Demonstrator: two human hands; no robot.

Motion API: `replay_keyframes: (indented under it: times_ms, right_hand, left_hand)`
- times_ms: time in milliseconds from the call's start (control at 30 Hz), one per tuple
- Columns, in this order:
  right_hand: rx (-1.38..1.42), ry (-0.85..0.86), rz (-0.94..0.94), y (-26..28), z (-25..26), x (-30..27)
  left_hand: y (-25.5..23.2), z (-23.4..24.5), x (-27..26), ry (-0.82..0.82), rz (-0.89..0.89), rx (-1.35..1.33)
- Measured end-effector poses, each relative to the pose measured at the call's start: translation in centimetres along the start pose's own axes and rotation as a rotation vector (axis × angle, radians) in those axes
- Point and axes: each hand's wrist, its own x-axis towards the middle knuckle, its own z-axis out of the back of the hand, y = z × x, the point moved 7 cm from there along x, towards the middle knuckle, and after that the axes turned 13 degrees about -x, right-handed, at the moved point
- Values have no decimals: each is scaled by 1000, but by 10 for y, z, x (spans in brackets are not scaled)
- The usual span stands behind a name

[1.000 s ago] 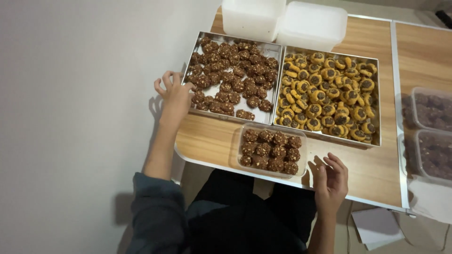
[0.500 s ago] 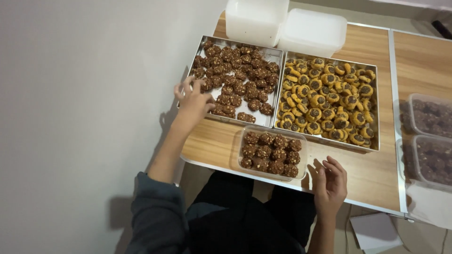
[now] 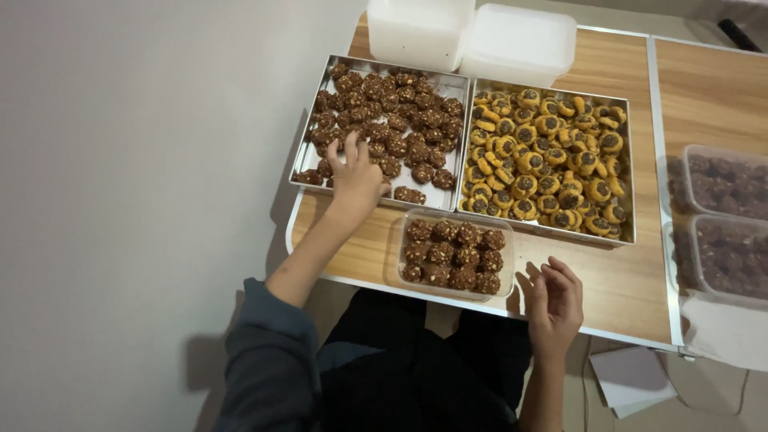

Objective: Packing chocolate-covered cookies from a metal tray into clear plastic containers for sale, including adding a paper divider and closing the lid.

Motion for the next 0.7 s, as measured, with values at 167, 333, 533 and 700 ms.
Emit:
replay_keyframes:
  times_ms: [167, 333, 533, 700]
  right_hand:
    - [-51, -4, 5, 3, 1, 1]
    - [-52, -9, 5, 1, 2, 1]
    - [-85, -16, -8, 5, 2, 1]
    - [-28, 1, -3, 3, 1, 1]
  left_hand:
    - [3, 2, -2, -18, 29, -95]
    - [19, -3, -3, -142, 17, -334]
    - [19, -7, -38, -512, -283, -339]
    - [8, 7, -58, -523, -368, -287]
